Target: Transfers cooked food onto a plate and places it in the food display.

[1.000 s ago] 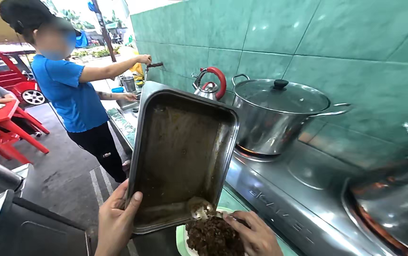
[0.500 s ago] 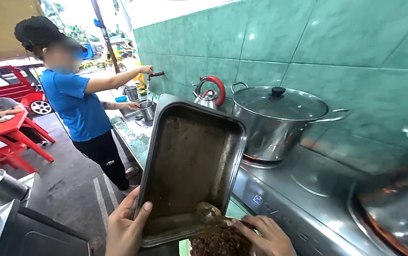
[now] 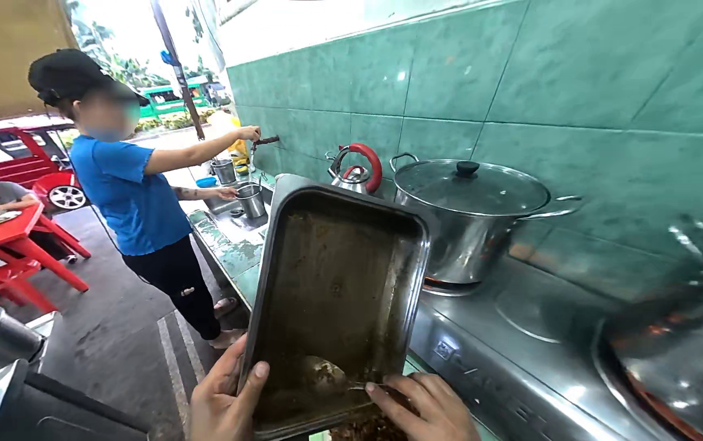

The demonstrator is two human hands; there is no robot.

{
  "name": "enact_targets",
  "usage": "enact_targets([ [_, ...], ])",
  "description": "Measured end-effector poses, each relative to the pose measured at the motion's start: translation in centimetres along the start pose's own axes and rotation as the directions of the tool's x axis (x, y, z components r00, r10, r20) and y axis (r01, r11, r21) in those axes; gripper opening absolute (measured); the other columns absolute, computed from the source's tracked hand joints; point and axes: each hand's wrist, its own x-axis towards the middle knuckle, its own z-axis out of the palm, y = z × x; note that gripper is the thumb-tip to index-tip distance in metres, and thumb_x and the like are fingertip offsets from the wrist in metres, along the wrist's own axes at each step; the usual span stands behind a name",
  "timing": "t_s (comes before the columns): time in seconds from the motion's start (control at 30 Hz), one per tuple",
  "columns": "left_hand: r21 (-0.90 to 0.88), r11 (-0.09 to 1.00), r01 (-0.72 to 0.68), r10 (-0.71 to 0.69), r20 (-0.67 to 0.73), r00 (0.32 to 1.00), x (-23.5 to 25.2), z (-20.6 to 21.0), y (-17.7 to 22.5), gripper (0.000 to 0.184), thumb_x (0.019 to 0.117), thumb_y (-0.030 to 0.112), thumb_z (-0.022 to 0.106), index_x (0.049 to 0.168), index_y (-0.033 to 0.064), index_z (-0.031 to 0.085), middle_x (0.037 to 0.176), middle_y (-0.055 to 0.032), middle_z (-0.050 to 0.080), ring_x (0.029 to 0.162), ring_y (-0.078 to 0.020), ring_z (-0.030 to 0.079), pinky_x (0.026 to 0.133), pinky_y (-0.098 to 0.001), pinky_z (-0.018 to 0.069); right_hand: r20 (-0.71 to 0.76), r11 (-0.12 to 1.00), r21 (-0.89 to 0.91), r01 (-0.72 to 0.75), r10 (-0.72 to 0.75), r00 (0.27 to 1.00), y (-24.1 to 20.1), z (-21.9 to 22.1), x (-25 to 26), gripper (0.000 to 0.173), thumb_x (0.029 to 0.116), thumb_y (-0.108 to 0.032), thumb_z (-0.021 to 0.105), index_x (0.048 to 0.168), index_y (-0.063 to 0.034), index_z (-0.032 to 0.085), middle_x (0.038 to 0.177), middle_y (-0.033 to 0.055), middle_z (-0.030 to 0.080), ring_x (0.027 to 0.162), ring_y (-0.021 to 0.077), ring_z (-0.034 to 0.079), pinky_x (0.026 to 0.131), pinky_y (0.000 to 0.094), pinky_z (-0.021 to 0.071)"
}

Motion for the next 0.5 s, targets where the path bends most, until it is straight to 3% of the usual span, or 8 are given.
enact_targets([
  [0.2,0.092,0.994,-0.05,0.05,0.001,0.999,-0.3,-2.6,-0.4,0.034,0.0963,0.007,0.062,0.124,-0.0116,0.06,0.108,0.0015,0.075,0.097,-0.0011,0.07,0.089,-0.0215,0.0601,0.073,0.975,-0.051,-0.215,0.219,0.973,2.6,-1.2,-4.6,0.032,0.096,-0.005,0.061,0.119,-0.0227,0.077,0.103,0.0116,0.073,0.091,0.0292,0.069,0.079,0.0437,0.0573],
  [0.37,0.01,1.0,0.025,-0.025,0.019,1.0,-0.7,-0.6,-0.5,0.032,0.0944,0.001,0.061,0.124,-0.0115,0.06,0.108,0.0004,0.075,0.097,-0.002,0.071,0.089,-0.0215,0.0603,-0.056,0.98,-0.064,-0.191,0.187,0.981,1.6,-1.7,-2.9,0.035,0.0989,-0.011,0.056,0.127,-0.0273,0.071,0.106,0.0084,0.071,0.092,0.0238,0.066,0.081,0.0363,0.0548],
  [0.5,0.008,1.0,-0.028,0.028,0.034,0.999,-0.6,-0.5,-0.5,0.036,0.0946,0.005,0.063,0.126,-0.0124,0.059,0.11,-0.0001,0.075,0.098,-0.0026,0.071,0.089,-0.0217,0.0602,-0.019,0.973,-0.096,-0.209,0.208,0.978,1.3,-1.4,-3.4,0.037,0.0959,-0.009,0.057,0.124,-0.0257,0.074,0.102,0.0097,0.071,0.089,0.0254,0.067,0.077,0.0383,0.0555],
])
